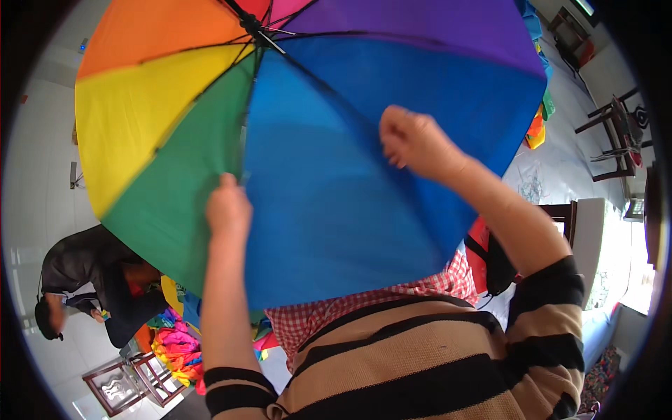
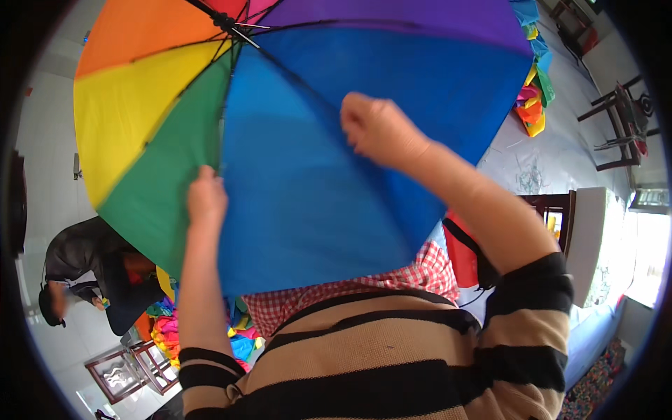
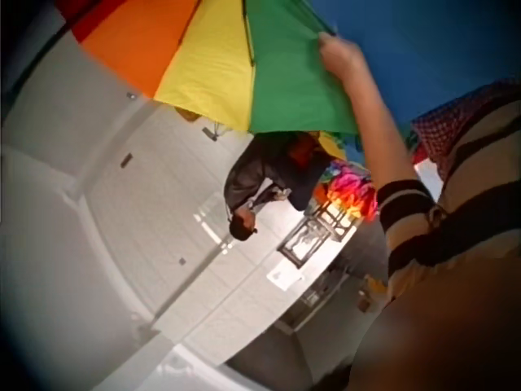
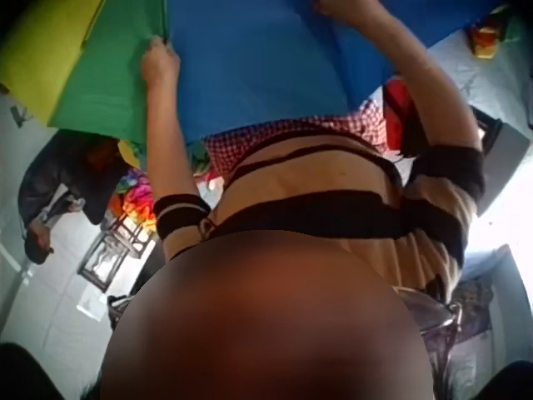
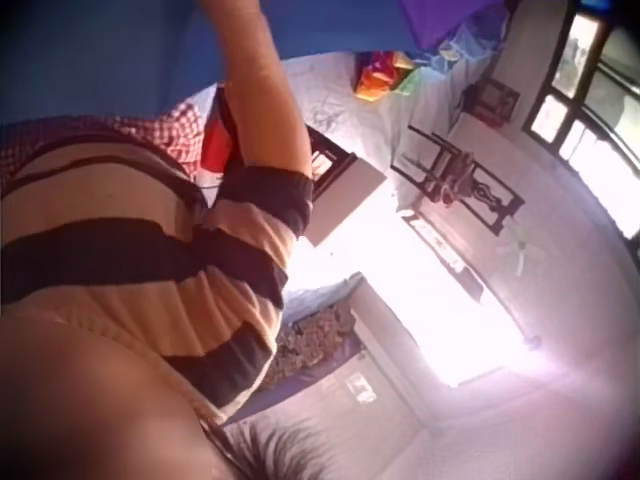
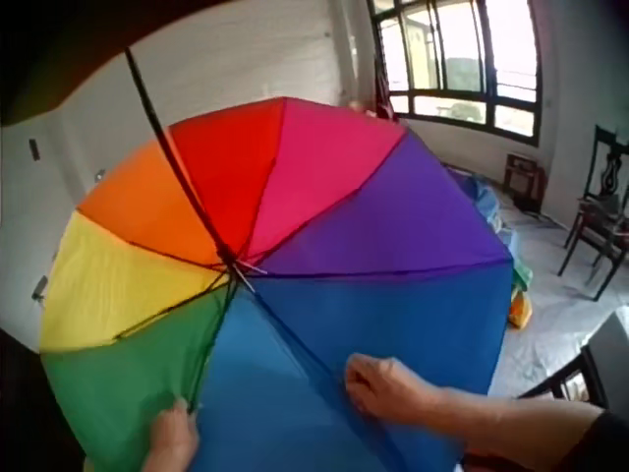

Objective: The recorder uses a needle and thread to sew components of a large, multi-colored umbrella.

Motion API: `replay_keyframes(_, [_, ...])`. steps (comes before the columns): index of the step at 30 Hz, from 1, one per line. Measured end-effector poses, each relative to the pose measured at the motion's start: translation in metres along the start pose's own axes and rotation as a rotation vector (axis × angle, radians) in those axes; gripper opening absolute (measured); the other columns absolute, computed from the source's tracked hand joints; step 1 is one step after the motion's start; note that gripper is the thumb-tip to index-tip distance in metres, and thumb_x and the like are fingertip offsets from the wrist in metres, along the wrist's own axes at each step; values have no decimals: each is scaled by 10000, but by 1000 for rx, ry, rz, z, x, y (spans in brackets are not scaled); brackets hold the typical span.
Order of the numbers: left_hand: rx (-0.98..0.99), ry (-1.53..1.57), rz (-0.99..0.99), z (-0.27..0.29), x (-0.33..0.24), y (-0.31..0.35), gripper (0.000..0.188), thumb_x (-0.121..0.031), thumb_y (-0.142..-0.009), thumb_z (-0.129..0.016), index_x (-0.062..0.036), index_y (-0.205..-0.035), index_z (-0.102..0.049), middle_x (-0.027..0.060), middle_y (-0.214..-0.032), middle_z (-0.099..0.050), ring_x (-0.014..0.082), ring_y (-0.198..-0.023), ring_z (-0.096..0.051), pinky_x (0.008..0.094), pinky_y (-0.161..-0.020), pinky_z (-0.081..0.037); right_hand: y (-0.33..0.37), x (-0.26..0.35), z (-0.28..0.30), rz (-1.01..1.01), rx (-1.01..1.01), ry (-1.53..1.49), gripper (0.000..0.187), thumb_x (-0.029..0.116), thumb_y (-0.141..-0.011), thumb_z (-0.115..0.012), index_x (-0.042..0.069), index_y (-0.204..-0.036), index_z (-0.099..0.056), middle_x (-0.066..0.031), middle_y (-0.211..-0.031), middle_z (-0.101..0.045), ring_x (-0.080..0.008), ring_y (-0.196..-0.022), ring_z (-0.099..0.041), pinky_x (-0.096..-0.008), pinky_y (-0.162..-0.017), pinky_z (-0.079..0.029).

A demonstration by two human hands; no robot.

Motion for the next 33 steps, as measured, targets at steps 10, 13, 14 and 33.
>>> replay_keyframes(10, [-347,558,-3,-23,-64,-20,447,-197,-849,-673,-15,-1208,-477,224,-1203,-438,371,-914,-589,432,-795,-515,16,-26,-53,123,-124,30,54,21,-905,-522,28,-865,-487,-105,-690,-590,-185,-617,-614,-313,-547,-492])
replay_keyframes(13, [-310,651,17,-23,-115,-25,429,-207,-842,-674,-12,-1176,-488,230,-1148,-512,353,-895,-616,430,-772,-522,12,-24,-73,186,-84,84,55,14,-897,-533,26,-873,-485,-147,-705,-596,-259,-623,-626,-348,-561,-492])
replay_keyframes(14, [-244,561,1,-25,-124,-31,408,-212,-844,-674,-11,-1153,-497,224,-1086,-549,350,-867,-628,431,-756,-524,11,-26,-74,192,-84,136,59,11,-892,-538,27,-873,-484,-161,-716,-596,-291,-639,-623,-361,-573,-492])
replay_keyframes(33, [228,1050,249,-36,-90,-53,162,-70,-820,-699,3,-901,-578,90,-659,-625,140,-598,-628,309,-542,-487,-60,-9,-81,151,-26,235,51,35,-799,-628,40,-766,-589,-130,-759,-600,-333,-723,-620,-392,-604,-483])
Point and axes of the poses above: each hand's wrist, its own y-axis away from the middle knuckle, its own z-axis out of the back of the hand, x = y × z, the point moved 6 cm from there along -y, towards the middle knuckle
